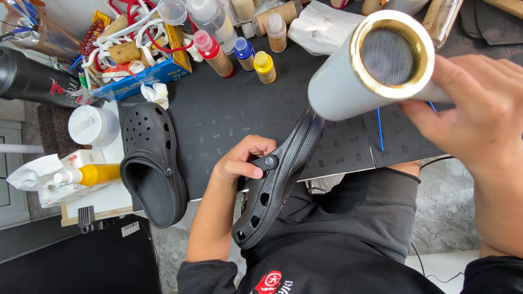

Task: The person uses a hairdryer to heat a black foam shoe and then applies a black liquid to the inner rim and heel strap using a small brush.

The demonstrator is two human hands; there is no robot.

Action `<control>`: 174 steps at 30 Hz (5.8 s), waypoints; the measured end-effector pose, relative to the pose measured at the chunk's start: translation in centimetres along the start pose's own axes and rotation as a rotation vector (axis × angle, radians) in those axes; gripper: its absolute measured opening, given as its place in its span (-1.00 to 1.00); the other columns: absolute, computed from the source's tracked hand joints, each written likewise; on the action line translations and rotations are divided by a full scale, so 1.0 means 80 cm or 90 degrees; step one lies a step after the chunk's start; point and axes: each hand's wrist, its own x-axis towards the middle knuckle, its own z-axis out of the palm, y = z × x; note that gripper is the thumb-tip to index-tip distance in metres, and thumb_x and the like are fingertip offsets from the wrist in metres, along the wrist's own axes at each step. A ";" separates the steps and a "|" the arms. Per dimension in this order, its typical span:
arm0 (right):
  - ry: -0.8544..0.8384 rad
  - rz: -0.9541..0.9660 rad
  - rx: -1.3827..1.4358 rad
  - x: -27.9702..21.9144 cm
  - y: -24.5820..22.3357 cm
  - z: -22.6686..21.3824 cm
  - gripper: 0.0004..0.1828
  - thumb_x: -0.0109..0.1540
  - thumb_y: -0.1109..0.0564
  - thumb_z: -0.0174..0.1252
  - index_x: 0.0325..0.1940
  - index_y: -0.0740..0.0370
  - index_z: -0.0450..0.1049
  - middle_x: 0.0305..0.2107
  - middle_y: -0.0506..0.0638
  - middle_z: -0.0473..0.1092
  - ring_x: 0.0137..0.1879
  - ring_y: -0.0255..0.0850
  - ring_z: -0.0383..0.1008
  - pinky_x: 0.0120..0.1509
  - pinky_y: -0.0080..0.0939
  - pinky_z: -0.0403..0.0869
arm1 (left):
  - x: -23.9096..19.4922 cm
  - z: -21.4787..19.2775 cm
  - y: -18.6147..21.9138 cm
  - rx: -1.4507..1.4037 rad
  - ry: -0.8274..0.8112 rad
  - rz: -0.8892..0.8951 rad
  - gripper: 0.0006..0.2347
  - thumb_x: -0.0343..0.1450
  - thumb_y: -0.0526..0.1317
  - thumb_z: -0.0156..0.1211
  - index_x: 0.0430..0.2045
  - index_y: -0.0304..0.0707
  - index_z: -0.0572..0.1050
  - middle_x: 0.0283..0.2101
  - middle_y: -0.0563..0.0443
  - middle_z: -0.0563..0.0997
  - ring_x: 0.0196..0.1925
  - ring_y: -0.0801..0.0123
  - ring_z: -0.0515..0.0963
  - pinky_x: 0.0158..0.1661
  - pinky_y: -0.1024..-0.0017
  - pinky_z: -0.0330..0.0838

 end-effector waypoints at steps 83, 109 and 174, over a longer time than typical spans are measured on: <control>0.235 0.348 0.218 -0.139 -0.016 0.000 -0.69 0.46 0.11 0.34 0.12 0.39 0.46 -0.17 0.09 0.49 -0.06 -0.24 0.51 0.08 -0.32 0.45 | -0.001 0.156 0.178 1.170 0.042 0.181 -0.79 0.15 -0.41 0.23 -0.37 -0.25 0.54 -0.42 0.04 0.45 -0.30 0.22 0.50 -0.11 0.30 0.37; 0.229 0.453 0.218 -0.250 -0.051 0.073 -0.72 0.30 0.17 0.42 0.02 0.36 0.58 -0.39 0.05 0.51 -0.33 -0.30 0.51 -0.16 -0.36 0.43 | 0.021 0.161 0.105 1.341 -0.013 0.151 -0.89 0.24 -0.34 0.20 -0.42 -0.29 0.53 -0.46 0.05 0.39 -0.31 0.31 0.48 0.03 0.40 0.40; 0.306 0.159 0.275 -0.247 -0.074 0.113 -0.55 0.24 0.09 0.32 0.09 0.32 0.33 -0.14 0.24 0.45 -0.06 0.01 0.46 0.00 -0.03 0.45 | 0.033 0.120 0.115 1.203 0.014 0.170 -0.92 0.21 -0.39 0.22 -0.49 -0.28 0.54 -0.43 0.03 0.47 -0.27 0.21 0.50 -0.07 0.36 0.40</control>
